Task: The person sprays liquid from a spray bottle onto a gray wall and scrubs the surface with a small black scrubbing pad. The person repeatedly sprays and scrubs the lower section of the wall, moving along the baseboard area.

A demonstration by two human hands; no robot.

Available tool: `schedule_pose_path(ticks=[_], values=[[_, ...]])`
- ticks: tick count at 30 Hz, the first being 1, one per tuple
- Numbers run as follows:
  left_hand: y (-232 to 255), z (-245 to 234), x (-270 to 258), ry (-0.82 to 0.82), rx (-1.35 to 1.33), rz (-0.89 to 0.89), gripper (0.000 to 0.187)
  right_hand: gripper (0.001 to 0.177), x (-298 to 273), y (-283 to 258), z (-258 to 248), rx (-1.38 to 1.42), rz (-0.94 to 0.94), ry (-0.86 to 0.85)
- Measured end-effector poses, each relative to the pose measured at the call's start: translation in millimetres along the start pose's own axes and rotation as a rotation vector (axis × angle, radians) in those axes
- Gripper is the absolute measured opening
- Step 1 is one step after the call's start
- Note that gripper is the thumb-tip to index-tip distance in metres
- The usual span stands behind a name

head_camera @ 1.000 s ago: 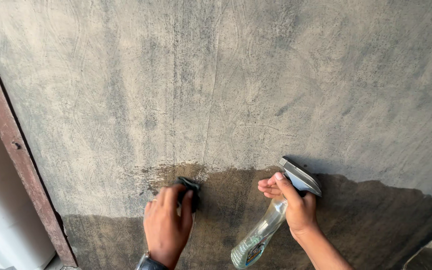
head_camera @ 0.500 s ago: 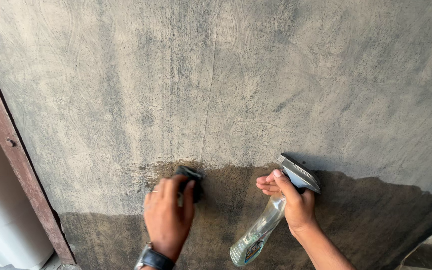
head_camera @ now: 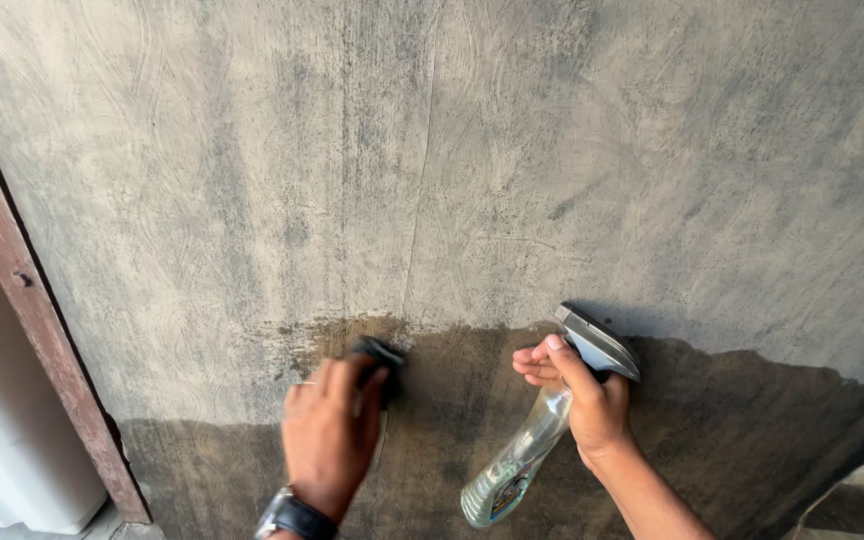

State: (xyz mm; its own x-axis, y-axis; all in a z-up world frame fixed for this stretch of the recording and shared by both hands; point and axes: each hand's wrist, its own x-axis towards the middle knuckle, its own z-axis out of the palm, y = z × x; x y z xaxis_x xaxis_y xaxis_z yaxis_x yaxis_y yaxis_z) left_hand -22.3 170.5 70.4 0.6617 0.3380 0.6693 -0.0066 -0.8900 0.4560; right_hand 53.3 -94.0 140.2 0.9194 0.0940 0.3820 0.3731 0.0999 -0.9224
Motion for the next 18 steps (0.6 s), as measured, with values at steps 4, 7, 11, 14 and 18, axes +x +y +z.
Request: schedule_pose_path(ticks=[4, 7, 11, 14, 18], values=[[-8.6, -7.5, -17.0, 0.085, -0.006, 0.027, 0.020, 0.029, 0.6, 0.0, 0.5, 0.007, -0.006, -0.001], [-11.7, 5.5, -19.5, -0.052, 0.063, 0.202, 0.023, 0.029, 1.6, 0.2, 0.3, 0.011, -0.011, -0.001], [5.8, 9.6, -4.5, -0.092, 0.138, 0.265, 0.020, 0.029, 1.4, -1.0, 1.3, 0.007, -0.016, 0.008], [18.4, -8.0, 8.1, 0.130, -0.042, 0.153, 0.015, 0.029, 1.3, -0.2, 0.7, -0.009, 0.003, 0.013], [27.2, -28.3, 2.0, 0.363, -0.229, -0.063, 0.016, 0.029, 0.7, -2.2, 0.6, -0.012, -0.015, 0.002]])
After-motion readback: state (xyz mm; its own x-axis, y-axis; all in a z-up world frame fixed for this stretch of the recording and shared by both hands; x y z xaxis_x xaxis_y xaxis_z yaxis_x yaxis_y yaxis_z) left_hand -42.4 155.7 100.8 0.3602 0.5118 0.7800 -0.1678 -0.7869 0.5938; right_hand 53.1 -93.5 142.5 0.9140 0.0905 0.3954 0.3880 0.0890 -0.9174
